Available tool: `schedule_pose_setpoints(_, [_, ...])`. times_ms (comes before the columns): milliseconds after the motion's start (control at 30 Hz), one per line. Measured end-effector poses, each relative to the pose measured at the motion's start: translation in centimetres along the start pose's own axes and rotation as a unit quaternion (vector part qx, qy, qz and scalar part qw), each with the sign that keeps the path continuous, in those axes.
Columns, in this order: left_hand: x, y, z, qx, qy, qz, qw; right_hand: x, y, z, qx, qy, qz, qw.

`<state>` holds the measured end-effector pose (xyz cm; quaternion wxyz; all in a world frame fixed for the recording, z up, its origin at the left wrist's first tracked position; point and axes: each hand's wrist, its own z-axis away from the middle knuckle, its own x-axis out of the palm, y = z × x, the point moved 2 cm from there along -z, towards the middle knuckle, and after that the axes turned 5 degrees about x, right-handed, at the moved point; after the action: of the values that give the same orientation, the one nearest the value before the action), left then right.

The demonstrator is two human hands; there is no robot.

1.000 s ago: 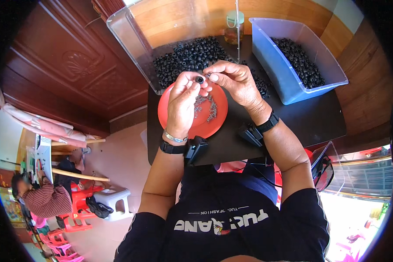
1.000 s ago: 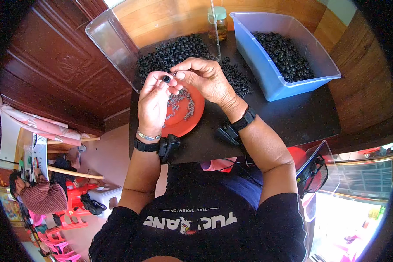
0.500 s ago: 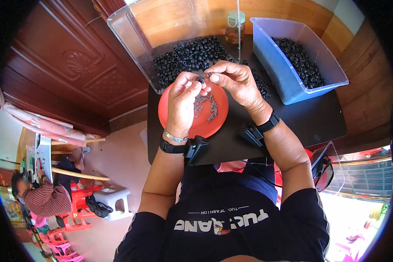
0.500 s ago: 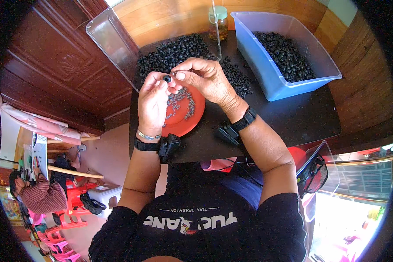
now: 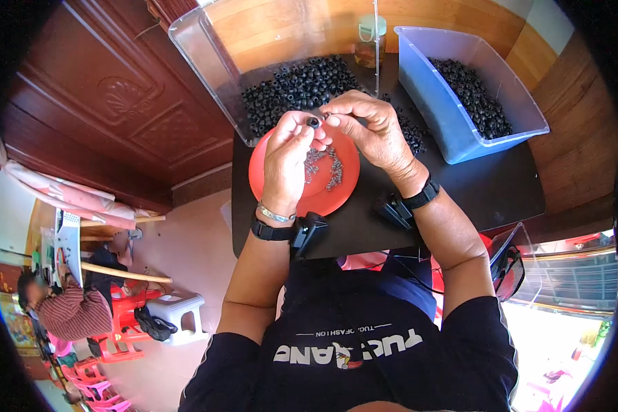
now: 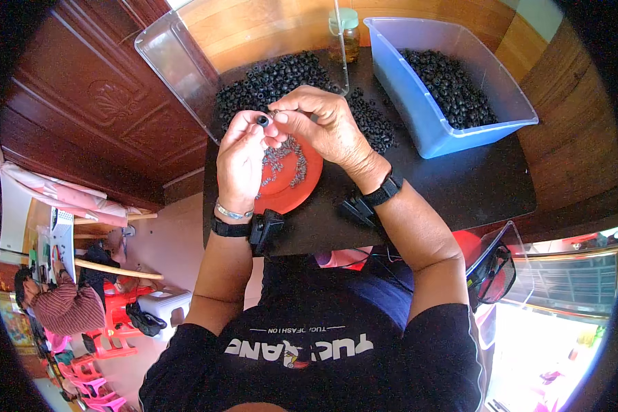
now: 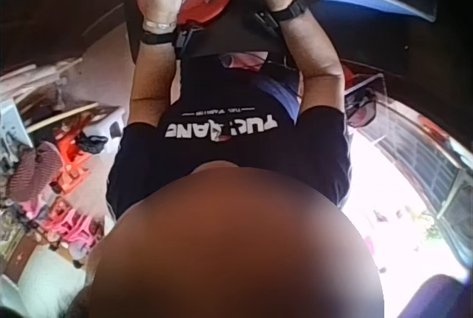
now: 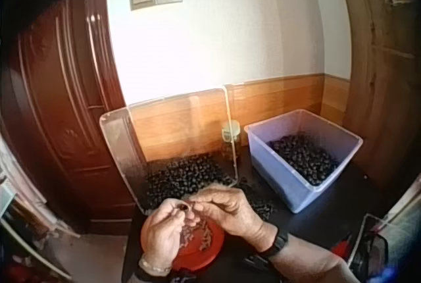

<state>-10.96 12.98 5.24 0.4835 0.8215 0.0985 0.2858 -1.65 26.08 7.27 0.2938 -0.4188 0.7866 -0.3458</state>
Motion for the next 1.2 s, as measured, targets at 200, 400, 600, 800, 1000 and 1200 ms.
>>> schedule_pose_setpoints(200, [0.1, 0.0, 0.1, -0.007, 0.006, -0.027, 1.000, 0.0, -0.3, -0.1, -0.055, 0.022, 0.126, 0.990])
schedule_pose_setpoints(400, [0.0, -0.2, 0.1, -0.015, 0.006, -0.066, 0.998, 0.2, -0.5, -0.3, -0.094, 0.024, 0.157, 0.983])
schedule_pose_setpoints(600, [0.1, -0.1, 0.1, -0.010, 0.017, -0.081, 0.997, 0.3, -0.7, -0.3, -0.099, 0.018, 0.191, 0.976])
schedule_pose_setpoints(800, [-0.3, -0.5, -0.1, -0.012, 0.033, -0.038, 0.999, 1.0, -0.9, 0.3, -0.128, 0.025, 0.271, 0.954])
schedule_pose_setpoints(1000, [-0.5, -0.6, 0.0, -0.053, 0.029, 0.019, 0.998, 1.3, -0.6, 0.6, -0.123, 0.041, 0.302, 0.944])
schedule_pose_setpoints(1200, [-0.4, -1.3, 0.0, -0.054, 0.027, 0.055, 0.997, 1.2, -0.6, 0.7, -0.116, 0.033, 0.293, 0.948])
